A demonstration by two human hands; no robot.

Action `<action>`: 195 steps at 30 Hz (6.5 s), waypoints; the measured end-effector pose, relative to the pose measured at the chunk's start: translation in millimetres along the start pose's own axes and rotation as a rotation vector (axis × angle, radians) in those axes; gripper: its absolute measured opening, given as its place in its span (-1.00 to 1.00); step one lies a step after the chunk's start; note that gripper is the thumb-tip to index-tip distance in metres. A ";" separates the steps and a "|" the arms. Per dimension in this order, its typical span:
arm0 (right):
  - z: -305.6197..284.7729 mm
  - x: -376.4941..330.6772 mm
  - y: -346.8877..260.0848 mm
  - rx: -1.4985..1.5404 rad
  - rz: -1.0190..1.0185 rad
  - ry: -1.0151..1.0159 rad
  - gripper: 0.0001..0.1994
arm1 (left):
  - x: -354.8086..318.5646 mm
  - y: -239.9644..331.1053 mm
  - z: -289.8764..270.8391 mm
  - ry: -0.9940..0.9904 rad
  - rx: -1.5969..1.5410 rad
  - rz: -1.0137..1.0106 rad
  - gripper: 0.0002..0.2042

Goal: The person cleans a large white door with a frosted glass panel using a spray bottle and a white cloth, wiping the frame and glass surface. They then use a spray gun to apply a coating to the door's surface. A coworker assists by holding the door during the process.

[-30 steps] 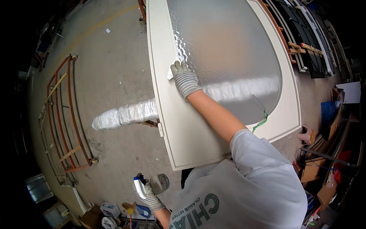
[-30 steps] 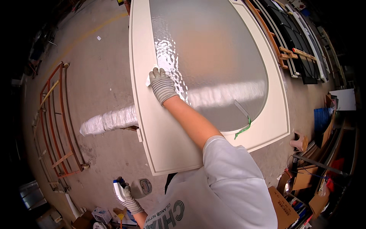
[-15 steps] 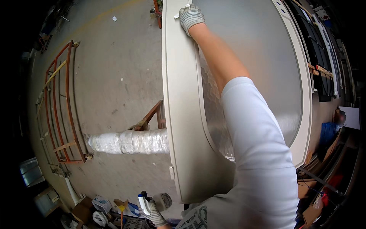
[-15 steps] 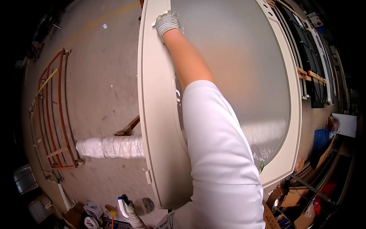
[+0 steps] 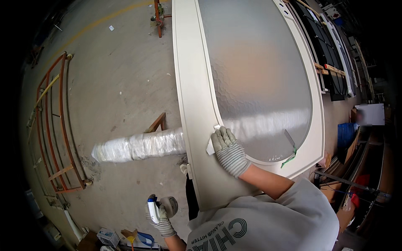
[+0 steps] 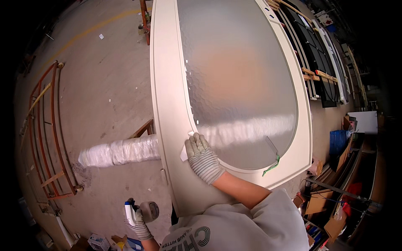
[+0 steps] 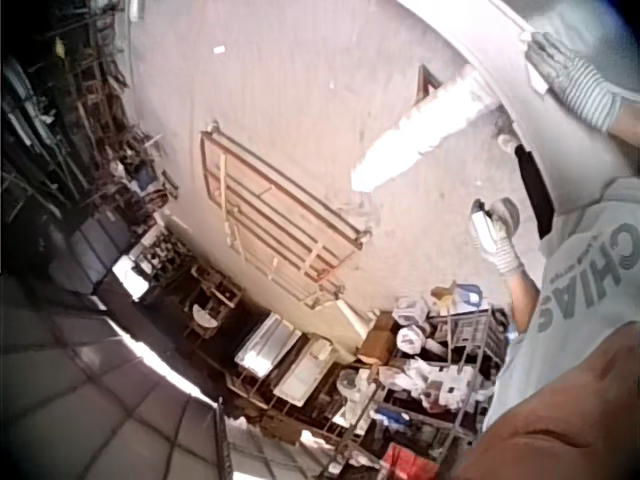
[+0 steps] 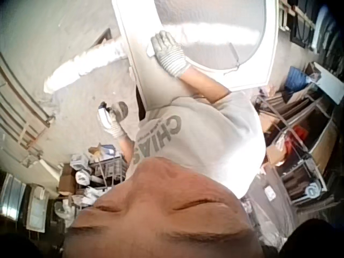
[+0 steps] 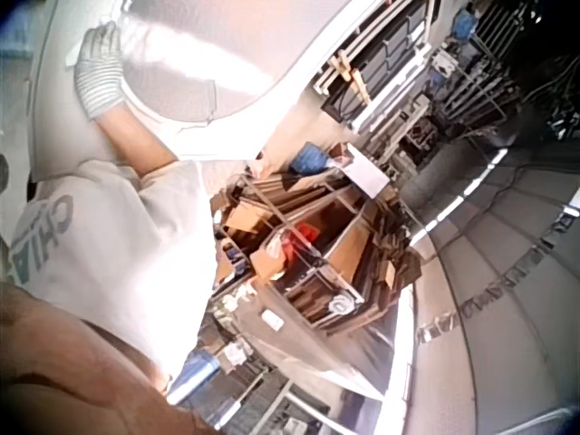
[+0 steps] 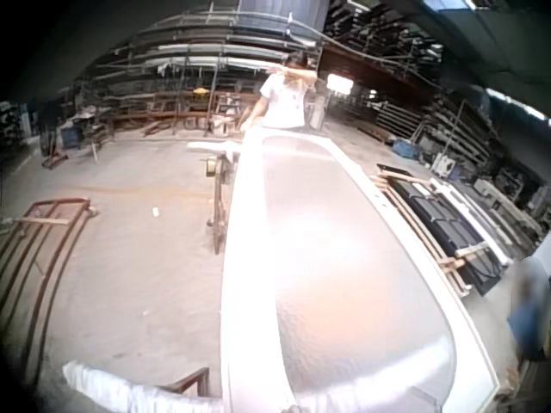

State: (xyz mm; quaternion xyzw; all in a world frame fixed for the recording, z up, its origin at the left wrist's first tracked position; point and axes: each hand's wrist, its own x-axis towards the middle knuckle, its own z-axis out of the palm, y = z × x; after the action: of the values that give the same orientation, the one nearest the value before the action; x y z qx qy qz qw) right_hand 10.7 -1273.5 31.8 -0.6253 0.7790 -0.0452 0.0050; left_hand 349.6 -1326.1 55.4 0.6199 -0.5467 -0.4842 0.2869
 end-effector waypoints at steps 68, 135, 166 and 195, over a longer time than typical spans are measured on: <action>-37.8 130.9 66.9 0.211 -0.315 0.082 -0.71 | 58.8 22.8 4.9 -0.010 0.176 0.068 -0.60; -53.2 -209.3 87.8 0.017 0.259 -0.230 -0.63 | 0.4 -37.8 -29.3 -0.250 -0.138 0.106 -0.54; -97.4 -211.1 220.3 0.274 0.510 -0.403 -0.73 | -200.3 129.3 85.1 0.147 -0.046 0.618 -0.54; -17.3 -534.8 546.0 1.505 1.314 0.142 -0.82 | -287.7 267.3 339.8 -0.154 0.094 0.812 -0.53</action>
State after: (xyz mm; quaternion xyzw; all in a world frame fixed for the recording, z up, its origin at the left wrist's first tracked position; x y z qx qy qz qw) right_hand -405.6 -634.4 -18.9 0.0992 0.7371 -0.5519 0.3770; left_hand -48.7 -1055.7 249.9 0.3283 -0.7882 -0.3510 0.3844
